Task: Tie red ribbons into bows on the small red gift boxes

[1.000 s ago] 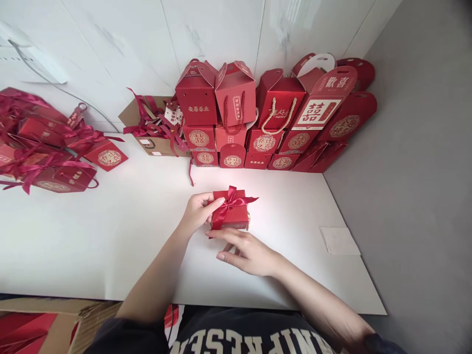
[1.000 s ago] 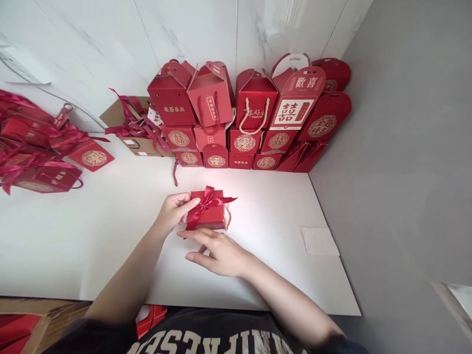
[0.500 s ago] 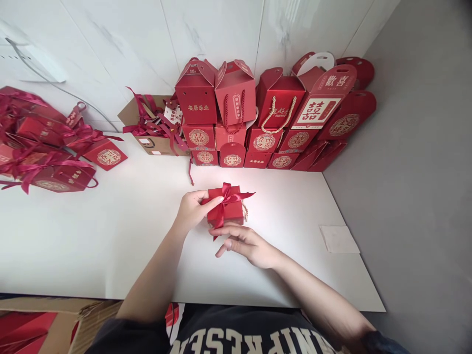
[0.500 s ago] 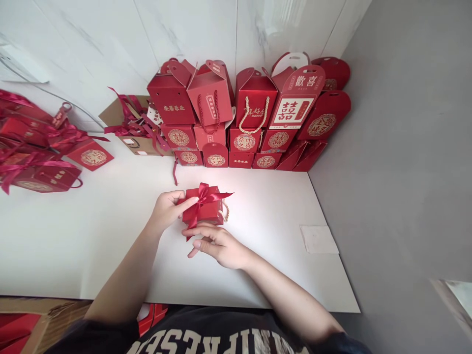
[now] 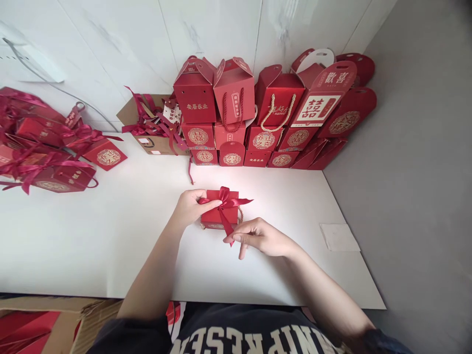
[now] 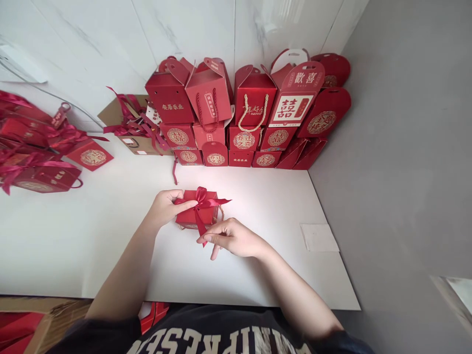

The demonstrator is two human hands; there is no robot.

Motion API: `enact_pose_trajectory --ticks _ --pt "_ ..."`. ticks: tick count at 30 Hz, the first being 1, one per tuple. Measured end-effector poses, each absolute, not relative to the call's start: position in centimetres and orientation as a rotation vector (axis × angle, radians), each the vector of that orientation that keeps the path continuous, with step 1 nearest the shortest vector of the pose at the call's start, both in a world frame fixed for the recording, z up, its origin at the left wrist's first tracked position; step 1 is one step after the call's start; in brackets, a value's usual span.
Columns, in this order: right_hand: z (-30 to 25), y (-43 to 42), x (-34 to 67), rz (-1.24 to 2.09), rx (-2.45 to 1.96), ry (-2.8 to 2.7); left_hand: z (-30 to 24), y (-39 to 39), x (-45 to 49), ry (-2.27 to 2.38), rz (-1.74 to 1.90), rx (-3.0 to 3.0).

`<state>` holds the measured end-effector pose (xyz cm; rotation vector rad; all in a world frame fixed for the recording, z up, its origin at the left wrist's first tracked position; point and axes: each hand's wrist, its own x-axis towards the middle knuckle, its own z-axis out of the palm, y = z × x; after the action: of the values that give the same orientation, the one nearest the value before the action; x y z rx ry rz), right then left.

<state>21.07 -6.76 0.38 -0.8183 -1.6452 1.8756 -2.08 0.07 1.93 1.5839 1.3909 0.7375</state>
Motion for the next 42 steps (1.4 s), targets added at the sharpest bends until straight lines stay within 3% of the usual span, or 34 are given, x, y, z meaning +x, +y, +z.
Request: enact_pose_trajectory --ticks 7,10,15,18,24,36,42 --pt "0.2 -6.2 22.4 1.872 -0.944 -2.032 2.6 -0.3 -2.2 1.367 0.648 1.659" --pt "-0.1 -5.4 24.0 1.918 -1.12 -1.957 2.7 -0.5 -2.4 1.297 0.585 1.596" --pt "-1.0 -3.6 26.3 1.396 -1.56 -1.646 2.6 -0.5 -2.3 1.134 0.532 1.606" --pt "-1.2 -3.1 26.1 1.243 -1.53 -1.571 2.7 -0.6 -2.1 1.067 0.499 1.645" --pt "-1.3 -3.4 24.7 1.295 -1.391 -1.552 2.3 -0.3 -2.1 0.984 0.5 1.583" --pt "-2.8 -3.0 24.0 1.239 -1.463 -1.378 1.2 1.3 -3.5 1.163 0.866 1.502" --pt "-4.4 -2.3 24.0 1.256 -1.464 -1.292 0.7 1.8 -5.4 0.788 0.428 1.783"
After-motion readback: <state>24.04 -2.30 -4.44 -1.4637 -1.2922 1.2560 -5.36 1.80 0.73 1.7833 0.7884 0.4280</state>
